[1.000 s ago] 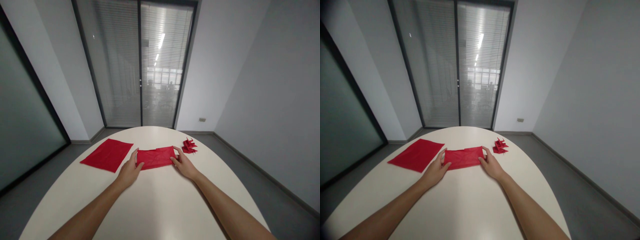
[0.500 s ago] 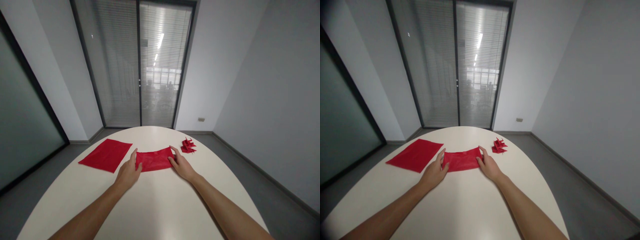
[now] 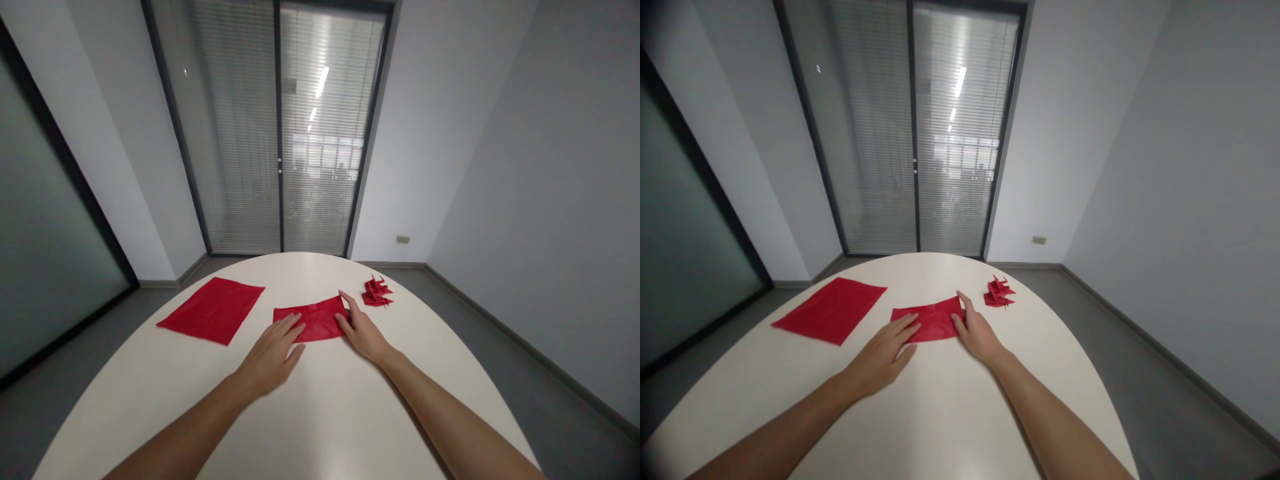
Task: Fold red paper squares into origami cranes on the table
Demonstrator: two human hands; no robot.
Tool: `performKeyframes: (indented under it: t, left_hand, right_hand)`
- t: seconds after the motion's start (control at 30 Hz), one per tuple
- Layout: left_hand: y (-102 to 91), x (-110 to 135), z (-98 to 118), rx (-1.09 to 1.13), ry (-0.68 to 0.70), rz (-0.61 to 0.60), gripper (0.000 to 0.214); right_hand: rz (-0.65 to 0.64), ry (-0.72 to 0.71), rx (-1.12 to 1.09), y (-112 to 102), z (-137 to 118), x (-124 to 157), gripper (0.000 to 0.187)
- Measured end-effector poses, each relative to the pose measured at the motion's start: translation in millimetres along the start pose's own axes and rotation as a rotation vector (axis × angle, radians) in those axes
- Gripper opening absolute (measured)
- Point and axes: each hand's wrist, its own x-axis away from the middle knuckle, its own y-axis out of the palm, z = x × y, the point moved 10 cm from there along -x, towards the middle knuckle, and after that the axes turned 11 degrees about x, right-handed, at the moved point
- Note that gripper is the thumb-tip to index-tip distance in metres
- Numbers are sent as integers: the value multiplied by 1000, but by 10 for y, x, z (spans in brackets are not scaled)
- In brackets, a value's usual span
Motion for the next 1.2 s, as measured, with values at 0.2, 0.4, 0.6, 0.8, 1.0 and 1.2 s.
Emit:
performKeyframes:
  t: [0.2, 0.4, 0.6, 0.8, 1.0, 1.2]
  left_hand:
    - [32, 8, -31, -11, -37, -52, 49]
    - [-113, -101, 326, 76, 119, -49, 31]
    - [-41, -149, 300, 121, 129, -75, 41]
    - [157, -116, 43, -26, -29, -164, 54]
    - [142, -108, -88, -135, -136, -84, 55]
    - [-26, -126, -38, -196, -169, 14, 52]
  right_hand:
    - [222, -32, 279, -257, -154, 20, 61]
    - [-12, -293, 333, -15, -697, 171, 53]
    - [-429, -290, 356, 381, -711, 306, 71]
    - [-381, -146, 453, 273, -367, 204, 78]
    - [-140, -220, 546, 44, -524, 143, 62]
    - [-361, -282, 395, 287, -647, 268, 68]
